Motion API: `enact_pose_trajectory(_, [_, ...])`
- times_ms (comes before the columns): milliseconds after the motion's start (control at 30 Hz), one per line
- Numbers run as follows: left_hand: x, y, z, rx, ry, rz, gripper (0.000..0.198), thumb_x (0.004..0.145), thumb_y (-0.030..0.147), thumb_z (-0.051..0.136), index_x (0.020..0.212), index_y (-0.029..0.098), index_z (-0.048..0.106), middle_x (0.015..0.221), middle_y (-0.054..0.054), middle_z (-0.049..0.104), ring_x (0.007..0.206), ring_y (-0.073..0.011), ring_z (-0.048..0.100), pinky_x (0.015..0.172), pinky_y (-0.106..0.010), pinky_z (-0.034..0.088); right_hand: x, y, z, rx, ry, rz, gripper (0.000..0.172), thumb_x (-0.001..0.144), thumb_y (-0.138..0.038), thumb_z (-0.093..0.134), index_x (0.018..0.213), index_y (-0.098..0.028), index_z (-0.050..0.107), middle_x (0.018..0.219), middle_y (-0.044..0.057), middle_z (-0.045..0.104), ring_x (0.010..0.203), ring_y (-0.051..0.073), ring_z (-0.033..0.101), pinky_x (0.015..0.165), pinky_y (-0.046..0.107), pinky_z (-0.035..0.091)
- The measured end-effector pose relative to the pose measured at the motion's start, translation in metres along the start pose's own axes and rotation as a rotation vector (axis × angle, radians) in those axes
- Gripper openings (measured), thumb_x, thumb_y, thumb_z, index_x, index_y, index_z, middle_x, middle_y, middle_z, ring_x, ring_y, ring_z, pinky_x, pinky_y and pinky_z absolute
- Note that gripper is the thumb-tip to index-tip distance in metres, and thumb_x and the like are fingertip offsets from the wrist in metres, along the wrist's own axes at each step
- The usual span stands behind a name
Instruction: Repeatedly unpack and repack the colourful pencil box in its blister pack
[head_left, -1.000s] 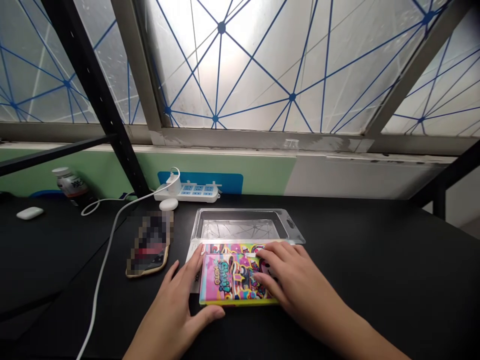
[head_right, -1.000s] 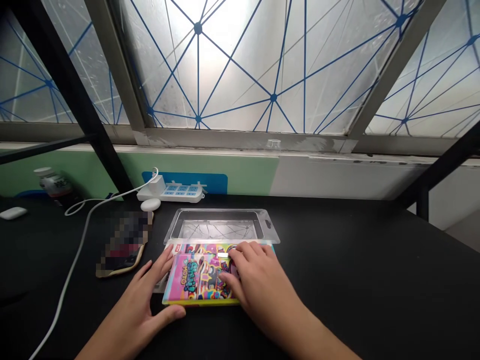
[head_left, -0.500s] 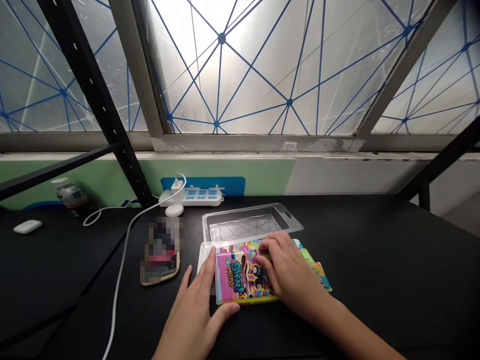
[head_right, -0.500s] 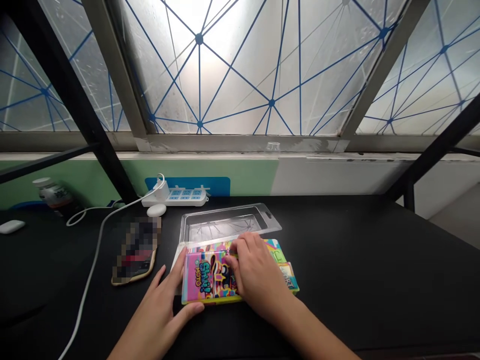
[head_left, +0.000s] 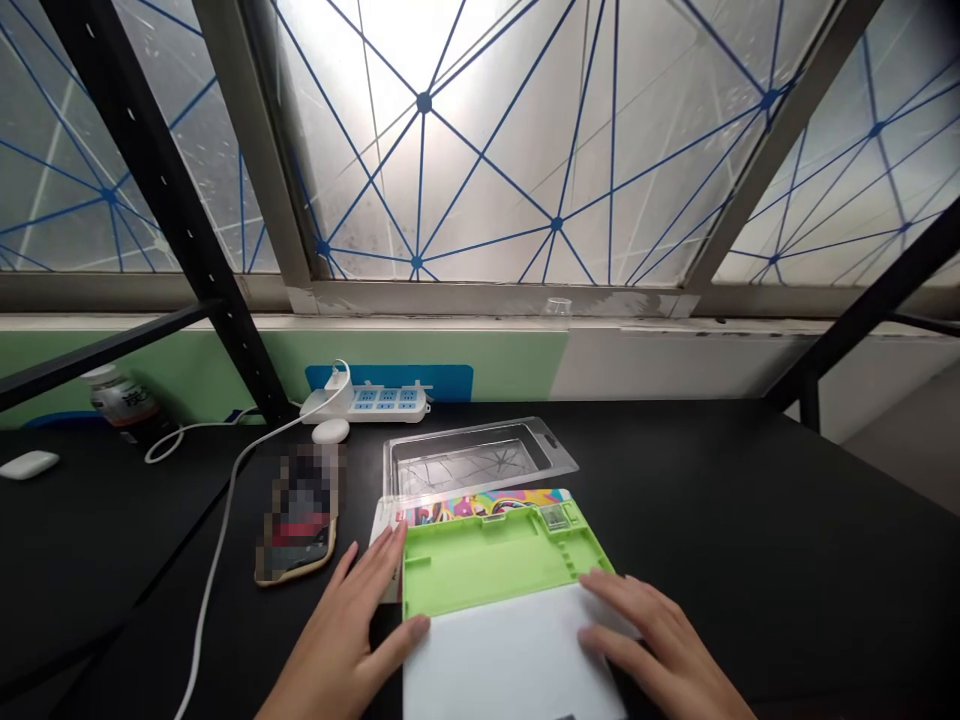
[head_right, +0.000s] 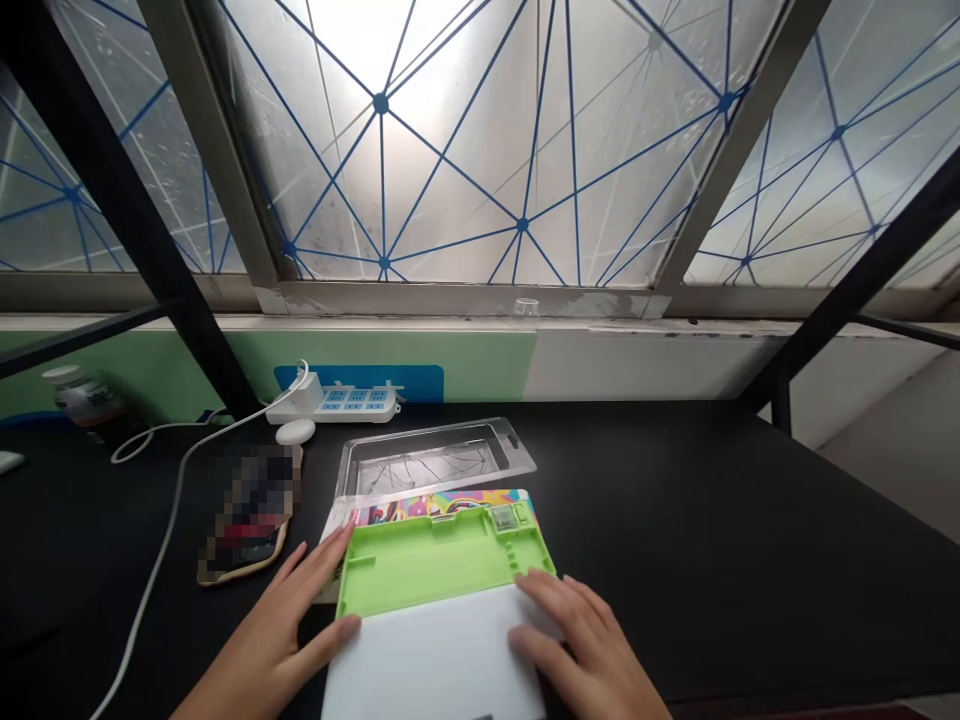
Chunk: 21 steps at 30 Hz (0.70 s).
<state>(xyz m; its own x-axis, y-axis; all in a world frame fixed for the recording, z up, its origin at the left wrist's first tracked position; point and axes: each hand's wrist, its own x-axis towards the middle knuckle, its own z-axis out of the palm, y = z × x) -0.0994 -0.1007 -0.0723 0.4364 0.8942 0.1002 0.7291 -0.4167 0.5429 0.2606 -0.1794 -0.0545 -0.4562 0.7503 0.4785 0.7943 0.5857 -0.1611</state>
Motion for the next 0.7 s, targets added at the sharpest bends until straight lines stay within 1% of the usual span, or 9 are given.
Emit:
enact_pose_trajectory(100, [-0.001,0.002,0.003,-0.029,0.077,-0.034,0.067,0.094,0.05,0.054,0.155,0.035,0.029,0.157,-0.001,0.034,0.143,-0.0318,0.035,0.116,-0.057,0.028,-0.008,0.032,-0.002,0.038,-0.164,0.224,0.097,0.067,-0.058,0.082,0.15,-0.03,0.041,0.157,0.013,0.039,0.136,0.041,0.046,0.105,0.05,0.048])
enact_pose_trajectory(167, [-0.003,0.004,0.003,-0.071,0.114,-0.103,0.059,0.094,0.048,0.054,0.15,0.036,0.04,0.154,0.0,0.041,0.142,-0.0329,0.037,0.114,-0.057,0.031,-0.004,0.048,-0.002,0.094,-0.255,0.253,0.108,0.065,-0.052,0.084,0.156,-0.031,0.029,0.159,0.012,0.035,0.139,0.041,0.041,0.109,0.051,0.044])
enact_pose_trajectory(233, [-0.004,0.006,0.003,-0.117,0.134,-0.189,0.051,0.096,0.049,0.052,0.145,0.035,0.049,0.15,0.001,0.047,0.143,-0.0338,0.035,0.113,-0.058,0.033,0.002,0.06,0.0,0.158,-0.295,0.205,0.106,0.071,-0.047,0.081,0.158,-0.03,0.023,0.158,0.011,0.036,0.14,0.039,0.04,0.115,0.051,0.037])
enact_pose_trajectory(300, [-0.005,0.008,0.001,-0.169,0.147,-0.257,0.048,0.097,0.051,0.047,0.141,0.034,0.054,0.147,0.0,0.051,0.144,-0.0346,0.033,0.112,-0.058,0.033,0.005,0.069,0.005,0.197,-0.26,0.145,0.097,0.077,-0.043,0.077,0.158,-0.03,0.024,0.156,0.01,0.039,0.139,0.036,0.042,0.116,0.05,0.035])
enact_pose_trajectory(367, [-0.005,0.012,-0.001,-0.222,0.156,-0.293,0.047,0.098,0.055,0.043,0.137,0.033,0.059,0.145,0.001,0.054,0.144,-0.0352,0.032,0.112,-0.059,0.032,0.003,0.076,0.01,0.191,-0.17,0.113,0.088,0.082,-0.04,0.072,0.156,-0.032,0.026,0.151,0.008,0.048,0.134,0.036,0.048,0.109,0.049,0.045])
enact_pose_trajectory(433, [-0.004,0.015,-0.003,-0.269,0.163,-0.317,0.048,0.099,0.057,0.038,0.132,0.034,0.063,0.144,0.002,0.055,0.144,-0.0349,0.034,0.113,-0.06,0.031,0.0,0.081,0.015,0.151,-0.092,0.13,0.077,0.088,-0.038,0.066,0.155,-0.035,0.029,0.144,0.005,0.057,0.128,0.036,0.055,0.094,0.046,0.058])
enact_pose_trajectory(500, [-0.003,0.015,-0.004,-0.3,0.171,-0.341,0.051,0.099,0.061,0.033,0.132,0.036,0.063,0.143,0.003,0.056,0.143,-0.0344,0.035,0.113,-0.06,0.03,-0.001,0.082,0.018,0.106,-0.057,0.181,0.069,0.091,-0.037,0.061,0.153,-0.036,0.031,0.138,0.005,0.062,0.121,0.035,0.062,0.08,0.041,0.064])
enact_pose_trajectory(600, [-0.006,0.01,-0.001,-0.302,0.185,-0.328,0.062,0.095,0.069,0.032,0.136,0.033,0.06,0.138,-0.002,0.061,0.143,-0.0356,0.035,0.113,-0.061,0.03,0.002,0.079,0.02,0.076,-0.028,0.213,0.072,0.089,-0.041,0.063,0.154,-0.034,0.031,0.136,0.007,0.064,0.114,0.035,0.067,0.076,0.042,0.066])
enact_pose_trajectory(700, [-0.013,0.005,0.005,-0.282,0.179,-0.269,0.066,0.088,0.074,0.046,0.138,0.033,0.059,0.132,-0.003,0.066,0.14,-0.0367,0.04,0.112,-0.059,0.036,0.004,0.074,0.023,0.062,0.014,0.183,0.078,0.087,-0.04,0.066,0.155,-0.032,0.028,0.136,0.008,0.063,0.111,0.034,0.068,0.08,0.044,0.065])
